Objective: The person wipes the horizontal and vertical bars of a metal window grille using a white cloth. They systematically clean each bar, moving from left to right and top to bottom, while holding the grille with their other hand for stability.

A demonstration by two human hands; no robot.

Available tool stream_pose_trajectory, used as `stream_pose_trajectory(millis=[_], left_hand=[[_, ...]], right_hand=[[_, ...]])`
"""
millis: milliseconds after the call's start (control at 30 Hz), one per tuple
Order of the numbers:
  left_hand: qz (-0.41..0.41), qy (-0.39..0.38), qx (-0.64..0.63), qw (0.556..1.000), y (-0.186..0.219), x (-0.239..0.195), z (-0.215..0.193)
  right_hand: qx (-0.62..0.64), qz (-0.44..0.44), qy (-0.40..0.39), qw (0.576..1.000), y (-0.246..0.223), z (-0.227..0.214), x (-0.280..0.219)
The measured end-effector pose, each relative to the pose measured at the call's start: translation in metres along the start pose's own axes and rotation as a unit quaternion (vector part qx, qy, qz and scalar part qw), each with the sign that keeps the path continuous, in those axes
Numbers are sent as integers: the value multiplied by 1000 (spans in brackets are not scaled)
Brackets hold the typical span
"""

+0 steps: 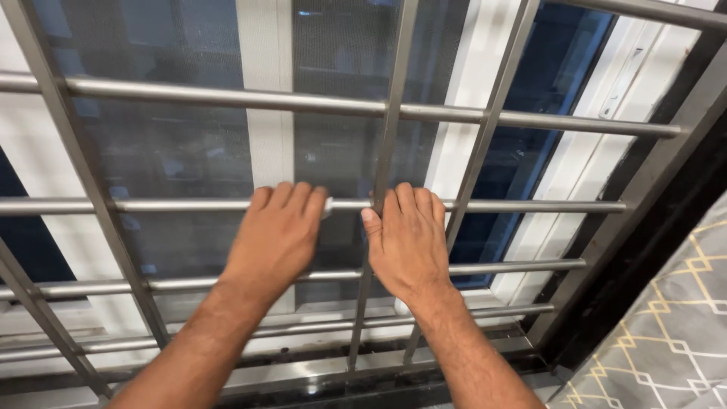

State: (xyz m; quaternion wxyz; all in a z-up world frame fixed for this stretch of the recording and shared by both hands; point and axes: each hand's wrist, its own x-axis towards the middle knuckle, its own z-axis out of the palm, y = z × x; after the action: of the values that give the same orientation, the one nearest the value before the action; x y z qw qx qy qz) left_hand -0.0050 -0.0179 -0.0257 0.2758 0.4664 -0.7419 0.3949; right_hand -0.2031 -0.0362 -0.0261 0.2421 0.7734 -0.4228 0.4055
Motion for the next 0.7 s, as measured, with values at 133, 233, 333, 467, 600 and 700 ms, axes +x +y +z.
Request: stream_pose_trajectory(millis=[133,233,333,467,600,700], left_hand=[[-2,-33,33,999,-30,-14,-15],[-10,-81,54,995,-29,-16,-11],[-17,-65,72,995,-17,-10,0],[-17,-18,9,1000,10,3,4],[-27,-15,-47,998,9,3,6],[-31,-17,-21,999,-17,-13,1]], right_hand=[[-8,-5,15,1000,-1,-2,2],[5,20,-28,999,-2,-2,1],[22,22,-15,999,-4,-1,2],[14,26,-13,999,-5,-3,3],[12,39,-32,999,-5,-6,4],[34,37,-39,998,-5,-6,5]])
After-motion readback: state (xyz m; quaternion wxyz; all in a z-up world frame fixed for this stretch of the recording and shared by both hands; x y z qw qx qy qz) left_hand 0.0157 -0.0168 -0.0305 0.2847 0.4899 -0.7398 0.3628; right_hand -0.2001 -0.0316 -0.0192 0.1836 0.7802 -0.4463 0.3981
